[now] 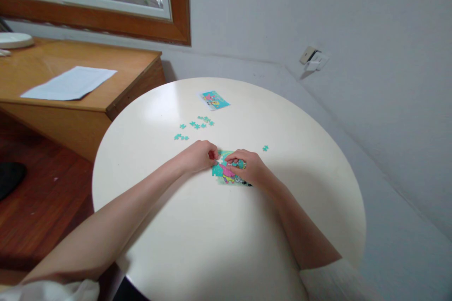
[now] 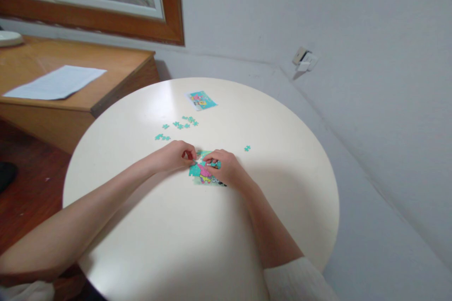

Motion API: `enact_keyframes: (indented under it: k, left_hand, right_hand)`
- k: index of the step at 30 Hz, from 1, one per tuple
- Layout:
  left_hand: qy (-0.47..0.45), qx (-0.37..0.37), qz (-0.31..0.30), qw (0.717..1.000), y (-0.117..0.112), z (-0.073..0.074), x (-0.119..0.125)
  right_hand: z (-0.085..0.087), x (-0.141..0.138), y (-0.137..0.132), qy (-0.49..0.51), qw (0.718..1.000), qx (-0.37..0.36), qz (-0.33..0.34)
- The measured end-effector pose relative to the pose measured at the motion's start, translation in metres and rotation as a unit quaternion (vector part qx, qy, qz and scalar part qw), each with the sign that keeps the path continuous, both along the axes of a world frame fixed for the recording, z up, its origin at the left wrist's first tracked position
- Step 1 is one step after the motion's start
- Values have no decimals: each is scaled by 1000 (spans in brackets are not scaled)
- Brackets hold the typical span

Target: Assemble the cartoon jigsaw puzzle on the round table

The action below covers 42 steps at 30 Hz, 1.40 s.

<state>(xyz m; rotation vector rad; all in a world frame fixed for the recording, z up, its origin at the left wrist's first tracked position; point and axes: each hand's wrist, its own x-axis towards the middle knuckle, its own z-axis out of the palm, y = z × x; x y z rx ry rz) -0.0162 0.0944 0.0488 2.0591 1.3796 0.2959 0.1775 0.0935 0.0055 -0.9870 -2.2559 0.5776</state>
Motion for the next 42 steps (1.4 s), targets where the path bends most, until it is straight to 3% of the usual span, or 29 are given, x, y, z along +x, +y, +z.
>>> enact_keyframes:
  k: [8, 22, 42]
  left_hand:
    - [-2, 27, -11, 1000, 0, -4, -1]
    - [48, 29, -6, 998, -4, 4, 3]
    - [-1, 38, -10, 999, 0, 1, -2]
  right_hand:
    - [2, 0, -1, -2, 1000, -4, -5]
    - [2, 1, 0, -9, 1000, -4, -2]
    - [2, 1, 0, -16, 1000, 24, 5]
